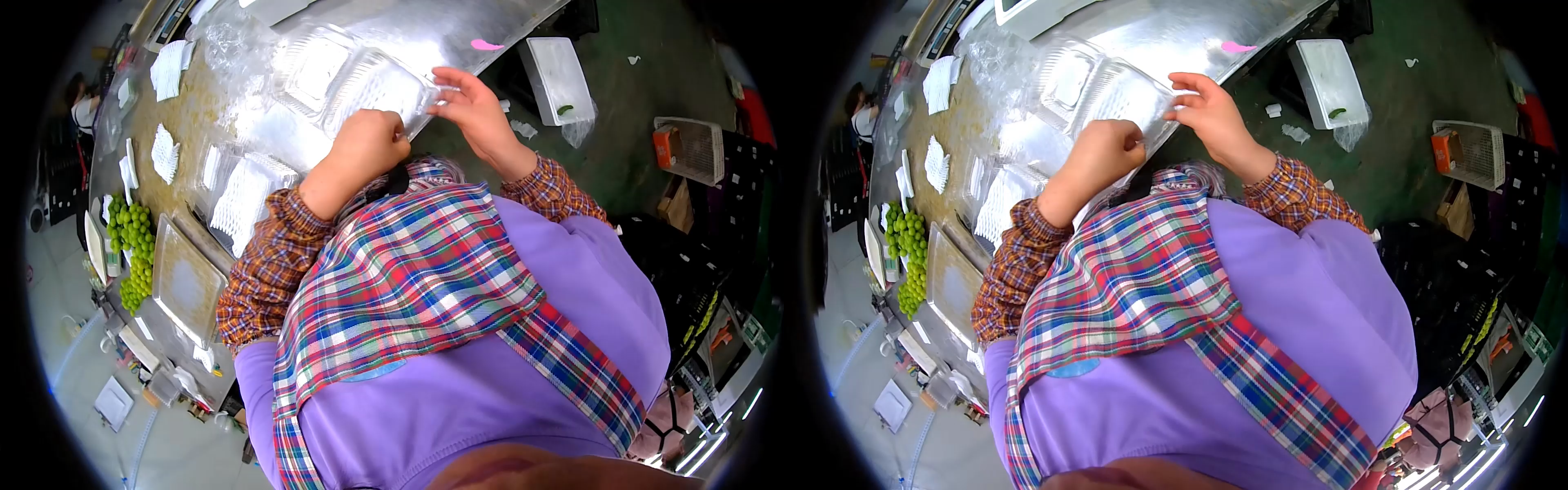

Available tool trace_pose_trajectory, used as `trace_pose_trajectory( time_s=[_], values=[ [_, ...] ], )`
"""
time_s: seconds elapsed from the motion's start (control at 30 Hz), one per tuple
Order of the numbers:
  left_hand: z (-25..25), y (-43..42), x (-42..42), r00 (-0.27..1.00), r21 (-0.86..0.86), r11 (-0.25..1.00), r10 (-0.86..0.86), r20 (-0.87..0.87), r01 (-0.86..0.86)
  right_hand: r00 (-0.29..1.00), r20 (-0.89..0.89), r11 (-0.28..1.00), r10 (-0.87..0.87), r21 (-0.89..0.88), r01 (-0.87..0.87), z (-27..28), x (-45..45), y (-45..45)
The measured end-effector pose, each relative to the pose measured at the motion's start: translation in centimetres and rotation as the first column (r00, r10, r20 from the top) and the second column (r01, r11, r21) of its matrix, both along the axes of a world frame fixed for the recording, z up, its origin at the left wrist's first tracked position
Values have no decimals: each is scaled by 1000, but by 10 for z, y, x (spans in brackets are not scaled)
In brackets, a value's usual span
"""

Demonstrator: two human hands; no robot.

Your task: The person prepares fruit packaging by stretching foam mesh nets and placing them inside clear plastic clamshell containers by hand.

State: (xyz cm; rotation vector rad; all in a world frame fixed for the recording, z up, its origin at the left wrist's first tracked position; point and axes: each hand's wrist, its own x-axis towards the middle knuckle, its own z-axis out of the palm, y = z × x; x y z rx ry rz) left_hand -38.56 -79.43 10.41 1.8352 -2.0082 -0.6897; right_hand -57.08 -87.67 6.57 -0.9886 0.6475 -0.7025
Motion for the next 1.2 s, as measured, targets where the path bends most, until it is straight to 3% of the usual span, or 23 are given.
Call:
trace_pose_trajectory(
  time_s=[0.1, 0.2, 0.47, 1.2],
  values=[
    [29, 1, 1, 994, 4, 997, 79, -76, -79, 999, 46, 968, 24, -252, -11, 28, 18, 5],
    [44, 4, 1, 988, -56, 987, 148, -46, -151, 998, 44, 854, 33, -521, -6, 38, 33, 8],
    [48, 22, 3, 949, -126, 941, 307, -71, -314, 999, 26, 809, 39, -588, -16, 45, 51, 17],
    [79, 27, -1, 952, -114, 945, 302, -47, -305, 1000, 13, 640, -8, -768, 15, 56, 57, 22]
  ],
)
